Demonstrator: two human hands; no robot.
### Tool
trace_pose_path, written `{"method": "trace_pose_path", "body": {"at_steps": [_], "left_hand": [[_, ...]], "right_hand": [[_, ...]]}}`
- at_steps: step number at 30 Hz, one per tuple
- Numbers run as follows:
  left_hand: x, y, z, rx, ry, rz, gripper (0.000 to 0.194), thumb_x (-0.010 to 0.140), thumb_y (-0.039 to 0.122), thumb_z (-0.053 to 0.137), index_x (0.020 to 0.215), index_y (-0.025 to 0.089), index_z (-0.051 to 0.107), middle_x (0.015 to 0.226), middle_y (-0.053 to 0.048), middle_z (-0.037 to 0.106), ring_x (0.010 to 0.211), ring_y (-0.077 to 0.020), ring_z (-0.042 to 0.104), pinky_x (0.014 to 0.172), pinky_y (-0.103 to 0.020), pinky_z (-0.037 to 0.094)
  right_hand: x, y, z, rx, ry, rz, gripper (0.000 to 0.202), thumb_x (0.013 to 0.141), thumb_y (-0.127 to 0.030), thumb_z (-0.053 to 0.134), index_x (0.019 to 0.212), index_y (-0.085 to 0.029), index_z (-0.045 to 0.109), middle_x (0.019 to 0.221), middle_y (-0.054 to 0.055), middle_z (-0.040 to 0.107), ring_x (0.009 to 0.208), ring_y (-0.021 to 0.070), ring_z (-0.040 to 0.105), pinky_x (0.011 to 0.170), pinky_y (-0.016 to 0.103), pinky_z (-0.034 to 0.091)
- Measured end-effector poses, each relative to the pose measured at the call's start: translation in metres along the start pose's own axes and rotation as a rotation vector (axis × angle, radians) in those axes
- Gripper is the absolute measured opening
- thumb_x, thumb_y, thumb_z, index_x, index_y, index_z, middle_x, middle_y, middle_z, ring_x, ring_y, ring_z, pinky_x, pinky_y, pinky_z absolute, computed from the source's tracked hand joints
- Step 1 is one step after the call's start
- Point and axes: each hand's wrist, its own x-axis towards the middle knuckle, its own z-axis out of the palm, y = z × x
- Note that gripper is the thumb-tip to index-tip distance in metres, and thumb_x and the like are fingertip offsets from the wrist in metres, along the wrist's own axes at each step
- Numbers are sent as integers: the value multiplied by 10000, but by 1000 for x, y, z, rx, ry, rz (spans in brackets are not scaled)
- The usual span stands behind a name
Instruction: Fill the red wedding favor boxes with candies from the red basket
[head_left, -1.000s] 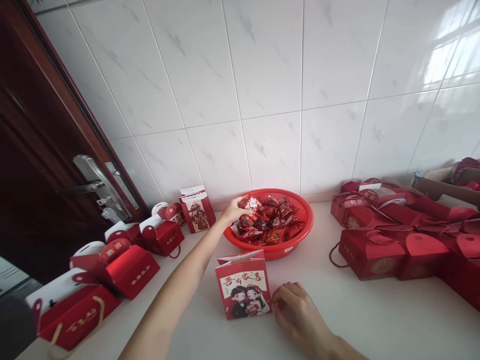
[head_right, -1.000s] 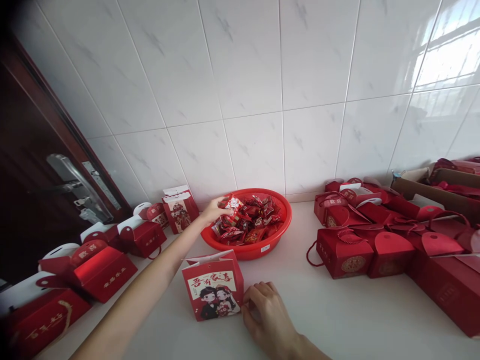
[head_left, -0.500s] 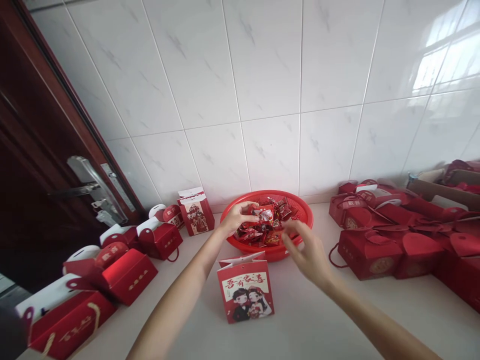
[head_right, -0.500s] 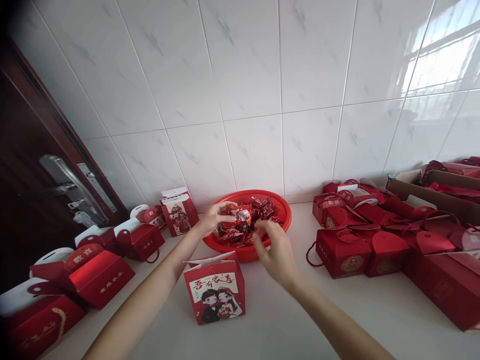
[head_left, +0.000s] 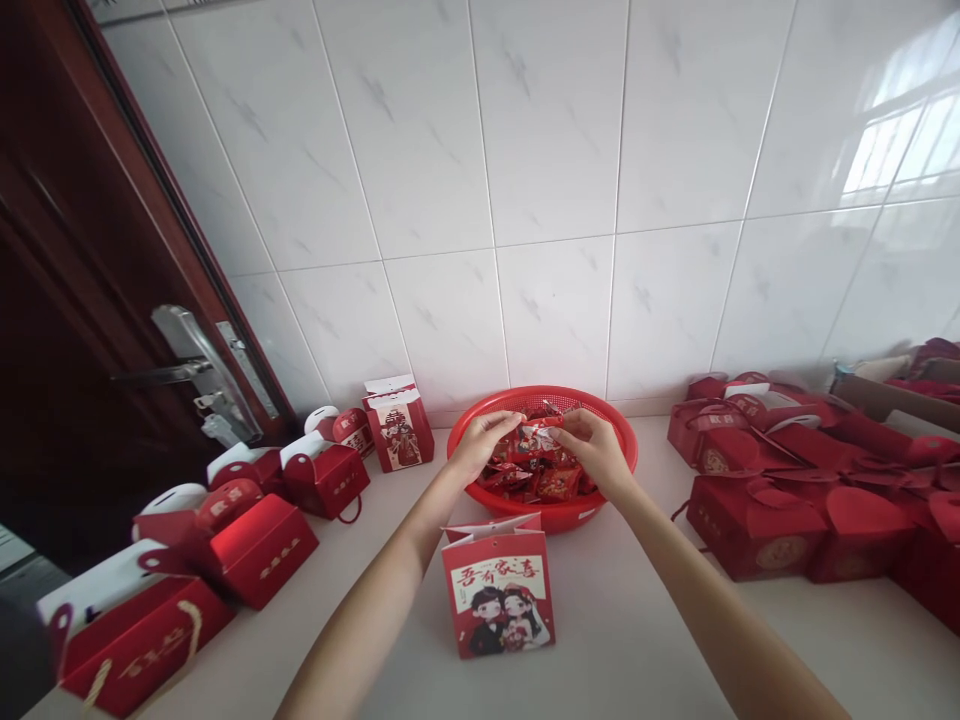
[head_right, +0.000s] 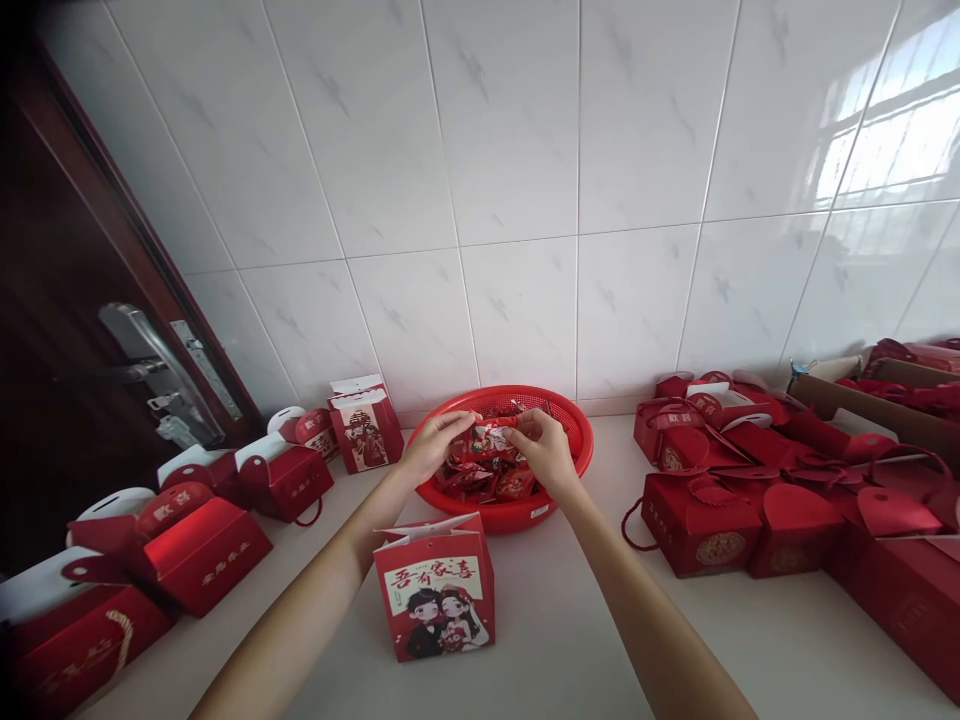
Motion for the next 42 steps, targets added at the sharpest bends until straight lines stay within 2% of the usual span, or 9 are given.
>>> {"method": "trace_pose_path", "body": {"at_steps": [8,13,16,21,26,29,34,38,42], "left_hand": [[0,-1,-2,-33,172,-12,345,601,472,875,785,196,779,876,-33,770,890,-216,674,837,-320,499],[-2,6,-1,-90,92,-104,419,613,530,866,828,192,745,839,-19,736,720,-173,651,688,-314,535],[-3,8,-1,-108,7,-148,411,647,526,858,837,186,725,839,-17,720,721,-164,662,689,-309,561],[-5,7,-2,-101,-99,-184,495,577,287,922,1015,177,718,882,-34,724,760,-185,696,724,-327,580],[-5,6,-3,-128,-67,-86,455,609,296,897,1020,181,737,976,-39,745,757,-158,676,773,-317,562],[-5,7,-4,-139,-46,-52,445,598,286,902,1001,173,749,987,-48,758,769,-164,677,749,-304,549],[-6,8,-2,-154,-29,-19,445,597,275,903,1004,161,765,992,-60,768,785,-170,683,756,-302,544],[-6,9,0,-214,-20,29,495,590,276,912,1055,185,770,1056,-56,771,849,-182,702,795,-299,547],[-6,7,0,-232,-18,26,457,590,265,916,1017,180,775,1002,-49,779,821,-171,704,772,-284,546]], "right_hand": [[-2,-2,-1,78,1,39,543,587,-659,838,622,-212,531,607,-12,545,575,143,480,526,273,404],[-3,-7,-5,158,9,55,535,594,-651,837,664,-207,548,642,-8,563,585,134,491,512,249,409],[-3,-6,-6,193,44,64,506,625,-623,828,691,-214,537,636,-19,543,569,127,470,507,248,405],[-2,-5,-7,268,79,94,500,641,-624,817,735,-220,537,691,-16,583,600,136,529,557,271,476],[-2,-10,-7,301,-44,172,536,568,-583,883,824,-204,605,763,20,687,673,185,664,674,327,558],[-1,-11,-7,288,-113,206,537,560,-615,879,760,-199,603,716,22,685,679,200,688,694,336,562],[-1,-9,-6,275,-86,186,542,520,-622,895,666,-197,592,640,10,649,602,173,631,629,312,529],[-3,-8,-6,272,-35,147,511,573,-622,870,670,-208,586,622,-10,601,583,146,559,582,283,483],[-4,-10,-6,279,-32,133,488,590,-604,865,656,-215,577,613,-18,585,573,139,529,575,282,466]]}}
